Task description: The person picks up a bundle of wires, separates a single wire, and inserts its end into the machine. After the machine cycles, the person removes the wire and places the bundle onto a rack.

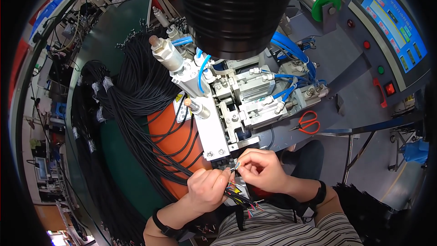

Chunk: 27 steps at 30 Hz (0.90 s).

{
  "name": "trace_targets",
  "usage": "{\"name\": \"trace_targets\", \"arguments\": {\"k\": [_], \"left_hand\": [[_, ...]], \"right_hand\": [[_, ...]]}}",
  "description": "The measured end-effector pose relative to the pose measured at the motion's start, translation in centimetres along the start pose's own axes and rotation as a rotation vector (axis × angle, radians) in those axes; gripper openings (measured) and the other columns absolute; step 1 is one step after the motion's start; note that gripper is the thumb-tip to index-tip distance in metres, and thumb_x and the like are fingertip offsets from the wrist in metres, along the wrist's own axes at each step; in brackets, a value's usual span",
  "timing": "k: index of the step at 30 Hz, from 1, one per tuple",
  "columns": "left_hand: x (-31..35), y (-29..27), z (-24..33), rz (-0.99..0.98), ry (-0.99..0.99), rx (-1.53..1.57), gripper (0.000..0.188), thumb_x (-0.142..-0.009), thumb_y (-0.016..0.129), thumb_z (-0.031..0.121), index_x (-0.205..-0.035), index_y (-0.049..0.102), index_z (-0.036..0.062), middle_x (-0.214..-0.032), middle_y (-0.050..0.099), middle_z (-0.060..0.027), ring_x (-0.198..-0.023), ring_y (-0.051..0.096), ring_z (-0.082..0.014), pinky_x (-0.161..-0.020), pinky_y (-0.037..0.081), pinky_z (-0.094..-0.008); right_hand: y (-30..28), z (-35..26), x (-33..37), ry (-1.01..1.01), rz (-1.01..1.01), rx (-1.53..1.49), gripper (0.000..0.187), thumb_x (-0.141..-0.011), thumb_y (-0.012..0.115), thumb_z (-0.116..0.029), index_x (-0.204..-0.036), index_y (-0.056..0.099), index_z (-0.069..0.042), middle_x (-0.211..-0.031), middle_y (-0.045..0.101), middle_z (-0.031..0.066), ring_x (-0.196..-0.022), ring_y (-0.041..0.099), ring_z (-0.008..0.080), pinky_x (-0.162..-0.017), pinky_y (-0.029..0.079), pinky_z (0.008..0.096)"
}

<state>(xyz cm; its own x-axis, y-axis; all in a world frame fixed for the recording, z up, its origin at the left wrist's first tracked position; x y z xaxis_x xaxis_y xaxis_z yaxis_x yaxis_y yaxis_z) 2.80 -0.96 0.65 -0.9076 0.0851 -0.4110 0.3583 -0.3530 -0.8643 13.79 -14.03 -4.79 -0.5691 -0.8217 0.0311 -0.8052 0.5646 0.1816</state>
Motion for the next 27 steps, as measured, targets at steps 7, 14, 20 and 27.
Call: {"name": "trace_targets", "arguments": {"k": [7,14,20,27], "left_hand": [[0.0,0.2,-0.2,-0.141,-0.056,-0.037,0.050,-0.065,0.071,0.013,-0.112,0.065,-0.0013,-0.083,0.059,-0.0044,-0.069,0.059,-0.0190,-0.060,0.042,-0.0322],[0.2,-0.1,-0.5,-0.225,-0.060,0.004,0.059,-0.066,0.068,0.016,-0.121,0.062,-0.0023,-0.092,0.056,-0.0068,-0.083,0.058,-0.0219,-0.069,0.045,-0.0308],[-0.5,-0.2,-0.3,-0.221,-0.024,-0.003,0.054,-0.071,0.066,0.016,-0.122,0.062,-0.0021,-0.087,0.052,-0.0047,-0.077,0.056,-0.0200,-0.066,0.044,-0.0306],[-0.9,-0.5,0.4,-0.328,0.103,-0.134,0.046,-0.078,0.061,0.014,-0.121,0.062,-0.0022,-0.082,0.048,-0.0036,-0.072,0.051,-0.0176,-0.062,0.041,-0.0290]], "right_hand": [[0.0,-1.8,-0.4,-0.494,0.121,0.839,0.012,-0.075,0.071,0.001,-0.084,0.063,-0.001,-0.079,0.063,0.0085,-0.055,0.062,0.0179,-0.048,0.048,0.0286],[0.0,-0.6,0.0,-0.393,0.167,0.697,0.007,-0.081,0.068,-0.007,-0.086,0.065,-0.003,-0.082,0.064,0.0074,-0.059,0.064,0.0261,-0.052,0.051,0.0351],[-0.4,-0.8,0.1,-0.461,0.185,0.705,0.011,-0.078,0.072,-0.002,-0.087,0.067,0.000,-0.081,0.066,0.0087,-0.061,0.065,0.0236,-0.053,0.051,0.0310],[0.2,-2.0,0.2,-0.439,0.140,0.878,0.010,-0.081,0.071,-0.006,-0.089,0.068,-0.001,-0.083,0.066,0.0093,-0.063,0.065,0.0247,-0.054,0.052,0.0321]]}}
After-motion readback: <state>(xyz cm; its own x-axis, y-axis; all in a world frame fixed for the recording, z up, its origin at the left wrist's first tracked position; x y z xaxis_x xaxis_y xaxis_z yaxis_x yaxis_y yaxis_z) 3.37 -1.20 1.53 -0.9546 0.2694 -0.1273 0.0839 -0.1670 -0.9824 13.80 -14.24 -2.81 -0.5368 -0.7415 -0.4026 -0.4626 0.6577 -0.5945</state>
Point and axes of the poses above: each hand's wrist, its own x-axis away from the middle knuckle, its own y-axis out of the palm, z = x × y, the point moved 3 cm from there along -x, towards the middle knuckle
